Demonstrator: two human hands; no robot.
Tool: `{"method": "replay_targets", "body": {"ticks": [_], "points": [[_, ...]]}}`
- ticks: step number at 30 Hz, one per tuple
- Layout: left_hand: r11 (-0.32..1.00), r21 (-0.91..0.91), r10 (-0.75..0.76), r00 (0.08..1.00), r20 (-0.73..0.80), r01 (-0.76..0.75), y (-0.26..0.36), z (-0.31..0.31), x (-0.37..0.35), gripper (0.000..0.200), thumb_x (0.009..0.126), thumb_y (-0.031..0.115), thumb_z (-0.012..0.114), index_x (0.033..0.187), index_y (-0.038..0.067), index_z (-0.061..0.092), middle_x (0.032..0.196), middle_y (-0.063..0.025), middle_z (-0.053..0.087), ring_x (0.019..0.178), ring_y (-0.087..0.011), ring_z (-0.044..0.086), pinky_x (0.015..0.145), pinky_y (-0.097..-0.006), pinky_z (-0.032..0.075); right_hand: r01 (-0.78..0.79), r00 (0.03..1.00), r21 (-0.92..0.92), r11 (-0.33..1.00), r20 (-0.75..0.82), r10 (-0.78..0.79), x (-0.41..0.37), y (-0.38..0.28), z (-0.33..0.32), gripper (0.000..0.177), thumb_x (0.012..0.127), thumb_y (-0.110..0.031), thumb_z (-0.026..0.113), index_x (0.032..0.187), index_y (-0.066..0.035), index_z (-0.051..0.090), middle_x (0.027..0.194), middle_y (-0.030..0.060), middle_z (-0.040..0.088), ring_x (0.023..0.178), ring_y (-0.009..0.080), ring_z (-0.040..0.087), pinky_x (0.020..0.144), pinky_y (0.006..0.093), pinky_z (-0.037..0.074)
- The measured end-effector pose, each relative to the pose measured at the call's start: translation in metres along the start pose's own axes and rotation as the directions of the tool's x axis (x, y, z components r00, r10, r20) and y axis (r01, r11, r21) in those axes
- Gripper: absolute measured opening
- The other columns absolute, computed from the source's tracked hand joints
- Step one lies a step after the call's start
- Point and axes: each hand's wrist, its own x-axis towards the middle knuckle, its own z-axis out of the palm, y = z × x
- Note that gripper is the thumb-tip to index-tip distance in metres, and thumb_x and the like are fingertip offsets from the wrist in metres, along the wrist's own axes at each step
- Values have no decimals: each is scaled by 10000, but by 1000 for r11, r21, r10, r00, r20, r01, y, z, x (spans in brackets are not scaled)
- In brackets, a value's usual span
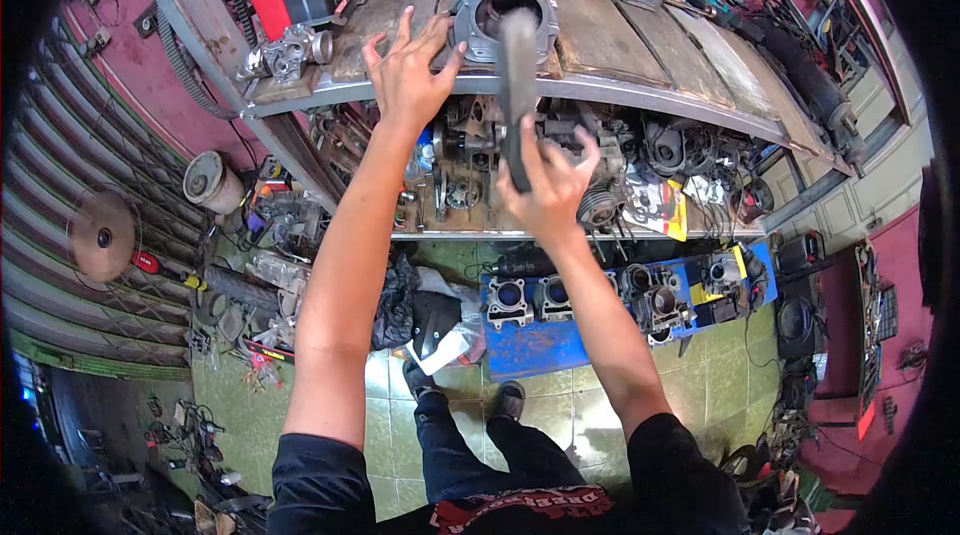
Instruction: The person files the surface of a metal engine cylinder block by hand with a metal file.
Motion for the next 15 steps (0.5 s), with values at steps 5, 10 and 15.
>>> {"method": "replay_targets", "body": {"ticks": [5, 10, 15], "points": [[1000, 20, 17, 1000, -26, -17, 3, -4, 0, 385, 955, 426, 682, 1233, 167, 743, 1303, -19, 722, 1409, -247, 529, 1122, -489, 245, 54, 989, -130, 990, -130, -71, 70, 17, 7, 741, 790, -205, 762, 1470, -15, 534, 690, 44, 700, 998, 201, 713, 1129, 685, 260], [1000, 10, 18, 999, -39, -17, 1, 0, 1, 376, 960, 433, 657, 1215, 172, 747, 1306, 3, 722, 1393, -242, 541, 1127, -507, 243, -88, 994, -82, 993, -79, 82, 2, 17, 13, 765, 743, -178, 801, 1432, 42, 551, 902, 76, 763, 964, 200, 726, 1158, 650, 261], [1000, -3, 14, 999, -41, -15, 3, 0, -1, 356, 952, 415, 672, 1197, 169, 750, 1295, 1, 727, 1378, -238, 555, 1128, -493, 243, -150, 984, -66, 987, -112, 142, 43, 20, -14, 746, 780, -186, 786, 1452, 30, 545, 854, 97, 732, 841, 229, 700, 1098, 566, 331]]}}
